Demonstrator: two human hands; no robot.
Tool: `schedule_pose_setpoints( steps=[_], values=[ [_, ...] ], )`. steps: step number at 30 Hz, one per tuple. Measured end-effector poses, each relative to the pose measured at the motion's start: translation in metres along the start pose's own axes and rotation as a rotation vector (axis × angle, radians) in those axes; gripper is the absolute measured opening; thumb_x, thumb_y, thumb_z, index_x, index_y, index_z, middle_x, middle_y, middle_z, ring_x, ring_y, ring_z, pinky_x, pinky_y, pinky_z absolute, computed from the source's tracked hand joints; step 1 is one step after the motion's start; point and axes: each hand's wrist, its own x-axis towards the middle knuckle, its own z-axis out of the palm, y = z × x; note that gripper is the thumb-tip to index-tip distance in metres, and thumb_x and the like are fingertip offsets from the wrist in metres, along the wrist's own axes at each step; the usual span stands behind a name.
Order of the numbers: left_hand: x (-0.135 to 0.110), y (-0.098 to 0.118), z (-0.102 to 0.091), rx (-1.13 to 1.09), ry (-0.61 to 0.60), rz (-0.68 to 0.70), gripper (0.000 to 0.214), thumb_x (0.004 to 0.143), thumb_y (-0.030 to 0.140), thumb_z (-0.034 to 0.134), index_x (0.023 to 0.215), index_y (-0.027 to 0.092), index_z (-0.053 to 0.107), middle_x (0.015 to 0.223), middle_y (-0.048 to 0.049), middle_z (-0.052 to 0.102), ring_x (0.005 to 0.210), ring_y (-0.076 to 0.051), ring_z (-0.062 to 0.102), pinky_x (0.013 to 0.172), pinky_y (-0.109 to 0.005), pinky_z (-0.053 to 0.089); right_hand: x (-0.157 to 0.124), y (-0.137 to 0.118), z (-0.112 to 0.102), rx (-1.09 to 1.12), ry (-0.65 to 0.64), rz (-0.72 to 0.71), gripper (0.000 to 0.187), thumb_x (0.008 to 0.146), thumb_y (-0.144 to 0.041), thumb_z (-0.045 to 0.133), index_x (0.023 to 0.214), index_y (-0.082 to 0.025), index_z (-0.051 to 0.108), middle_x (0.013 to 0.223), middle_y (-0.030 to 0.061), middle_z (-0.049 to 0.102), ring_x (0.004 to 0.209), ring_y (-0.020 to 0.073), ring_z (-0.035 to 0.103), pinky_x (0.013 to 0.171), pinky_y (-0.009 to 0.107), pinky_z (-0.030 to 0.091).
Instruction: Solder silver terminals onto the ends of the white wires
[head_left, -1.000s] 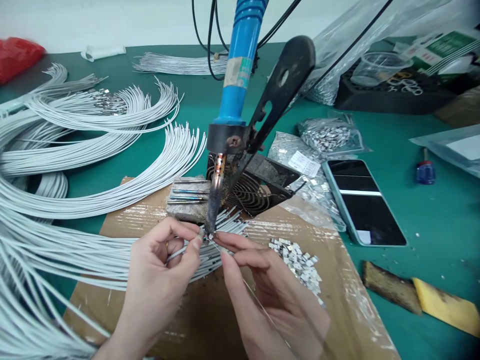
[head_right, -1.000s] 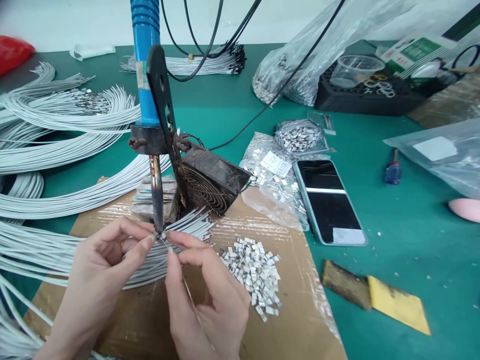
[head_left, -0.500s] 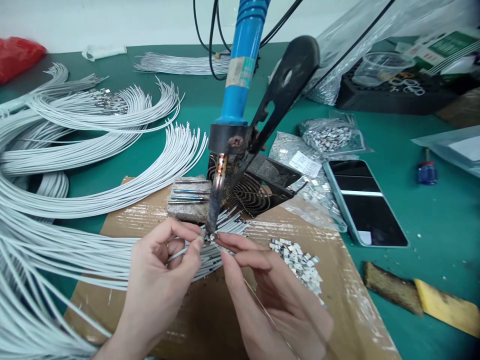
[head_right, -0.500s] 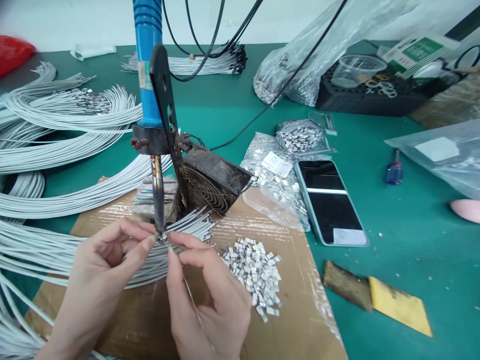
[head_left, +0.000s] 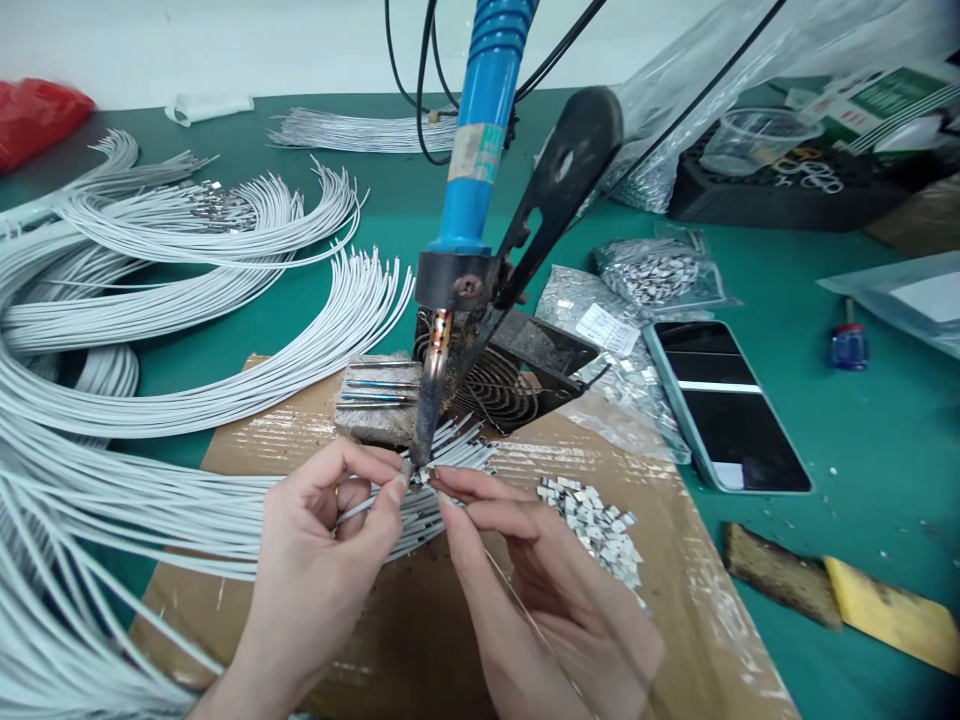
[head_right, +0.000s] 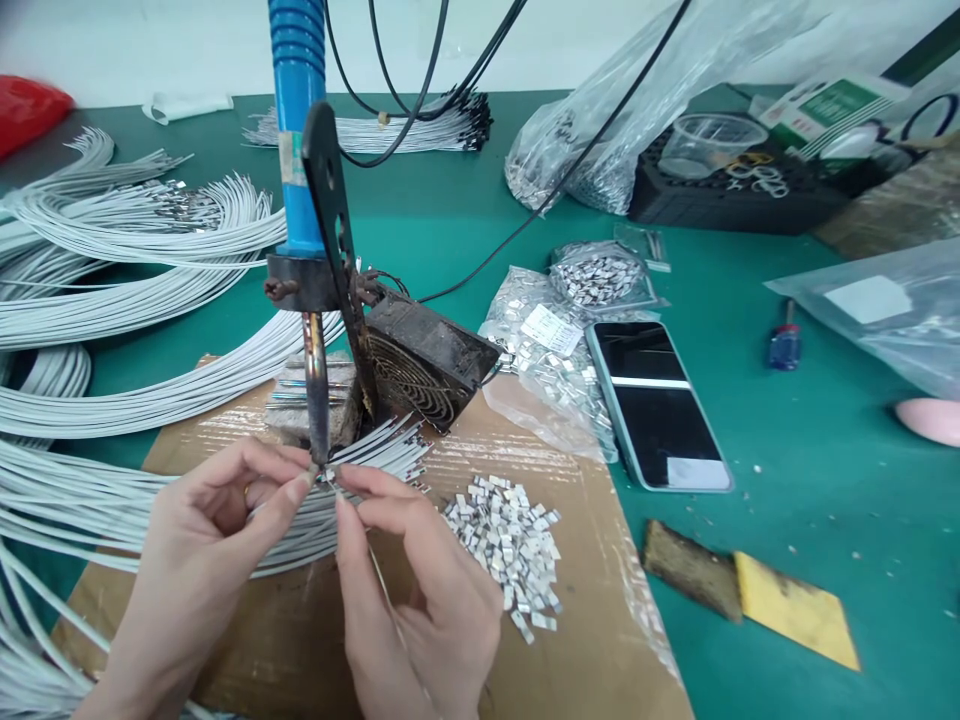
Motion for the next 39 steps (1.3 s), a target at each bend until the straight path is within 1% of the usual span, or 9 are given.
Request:
schedule_pose_setpoints(
  steps=[7, 10, 14, 18, 23, 28, 32, 36, 39],
  values=[
    [0.0015, 0.0027, 0.0007, 0.007, 0.007, 0.013, 0.011, 0.073, 0.012, 0.077, 0.065, 0.017, 0.072, 0.076, 0.0004, 0.078, 0.063, -0.007, 0.071, 0.056, -0.007, 0.051, 0.0002, 0.0028, -0.0011, -0.03, -0.011, -0.026, 0.016, 0.092, -0.011, 0.073, 0.083, -0.023, 0.069, 0.103, -0.0007, 0.08, 0.093, 0.014, 0.077, 0.085, 0.022, 0.059],
    [0.0017, 0.0019, 0.0008, 0.006, -0.002, 0.007, 0.01, 0.073, 0.012, 0.077, 0.065, 0.017, 0.072, 0.076, 0.0001, 0.078, 0.064, -0.007, 0.071, 0.058, -0.007, 0.052, 0.0004, 0.0042, -0.002, -0.032, -0.023, -0.034, 0.016, 0.092, -0.011, 0.073, 0.083, -0.023, 0.069, 0.102, -0.0013, 0.08, 0.093, 0.0132, 0.077, 0.084, 0.021, 0.059],
    [0.0012, 0.0015, 0.001, 0.012, -0.012, 0.019, 0.01, 0.073, 0.012, 0.076, 0.066, 0.017, 0.072, 0.076, 0.0002, 0.078, 0.064, -0.007, 0.071, 0.057, -0.007, 0.05, -0.0001, 0.0037, -0.003, -0.036, -0.039, -0.022, 0.016, 0.092, -0.012, 0.073, 0.083, -0.024, 0.07, 0.102, -0.0023, 0.08, 0.094, 0.0124, 0.076, 0.085, 0.02, 0.059],
    [0.0004, 0.0009, 0.0004, 0.007, -0.013, 0.017, 0.01, 0.074, 0.011, 0.075, 0.067, 0.018, 0.072, 0.078, 0.0011, 0.078, 0.064, -0.006, 0.071, 0.057, -0.007, 0.05, -0.0001, 0.0029, -0.0032, -0.045, -0.02, -0.025, 0.015, 0.092, -0.012, 0.073, 0.084, -0.025, 0.071, 0.101, -0.0042, 0.08, 0.093, 0.011, 0.075, 0.085, 0.019, 0.059],
    [0.0006, -0.0011, 0.0, 0.017, -0.014, 0.029, 0.011, 0.075, 0.012, 0.075, 0.067, 0.019, 0.072, 0.079, 0.0006, 0.079, 0.069, -0.008, 0.071, 0.061, -0.01, 0.052, 0.0009, 0.0049, -0.0023, -0.066, -0.02, -0.034, 0.015, 0.09, -0.012, 0.075, 0.086, -0.026, 0.073, 0.102, -0.0048, 0.08, 0.093, 0.0104, 0.076, 0.086, 0.018, 0.059],
    [0.0013, -0.0009, 0.0014, 0.033, -0.005, 0.04, 0.01, 0.074, 0.013, 0.074, 0.067, 0.019, 0.071, 0.079, -0.0007, 0.079, 0.067, -0.01, 0.07, 0.057, -0.013, 0.051, 0.0008, 0.0053, -0.002, -0.075, -0.003, -0.09, 0.015, 0.09, -0.011, 0.076, 0.087, -0.026, 0.073, 0.101, -0.0035, 0.081, 0.091, 0.0112, 0.077, 0.087, 0.019, 0.059],
    [0.0016, 0.0006, 0.0018, 0.028, -0.004, 0.035, 0.01, 0.074, 0.014, 0.074, 0.067, 0.019, 0.071, 0.078, -0.0005, 0.078, 0.067, -0.01, 0.07, 0.059, -0.013, 0.051, 0.0006, 0.003, -0.0019, -0.076, -0.004, -0.084, 0.016, 0.09, -0.01, 0.075, 0.086, -0.025, 0.072, 0.101, -0.0031, 0.08, 0.091, 0.0115, 0.076, 0.087, 0.02, 0.06],
    [0.0014, 0.0014, 0.0013, 0.035, -0.006, 0.029, 0.01, 0.074, 0.014, 0.075, 0.066, 0.019, 0.071, 0.078, -0.0006, 0.078, 0.062, -0.009, 0.068, 0.054, -0.013, 0.049, 0.0008, 0.002, -0.0007, -0.078, 0.004, -0.079, 0.015, 0.091, -0.011, 0.075, 0.085, -0.025, 0.072, 0.101, -0.0037, 0.08, 0.091, 0.0106, 0.076, 0.087, 0.019, 0.059],
    [0.0006, 0.0011, 0.0004, 0.018, -0.014, 0.025, 0.01, 0.074, 0.014, 0.075, 0.067, 0.019, 0.07, 0.079, -0.0005, 0.079, 0.065, -0.01, 0.07, 0.057, -0.013, 0.051, 0.0006, 0.0035, -0.0001, -0.082, 0.007, -0.074, 0.015, 0.09, -0.012, 0.075, 0.085, -0.025, 0.072, 0.101, -0.0036, 0.08, 0.092, 0.0107, 0.076, 0.086, 0.019, 0.059]
  ],
)
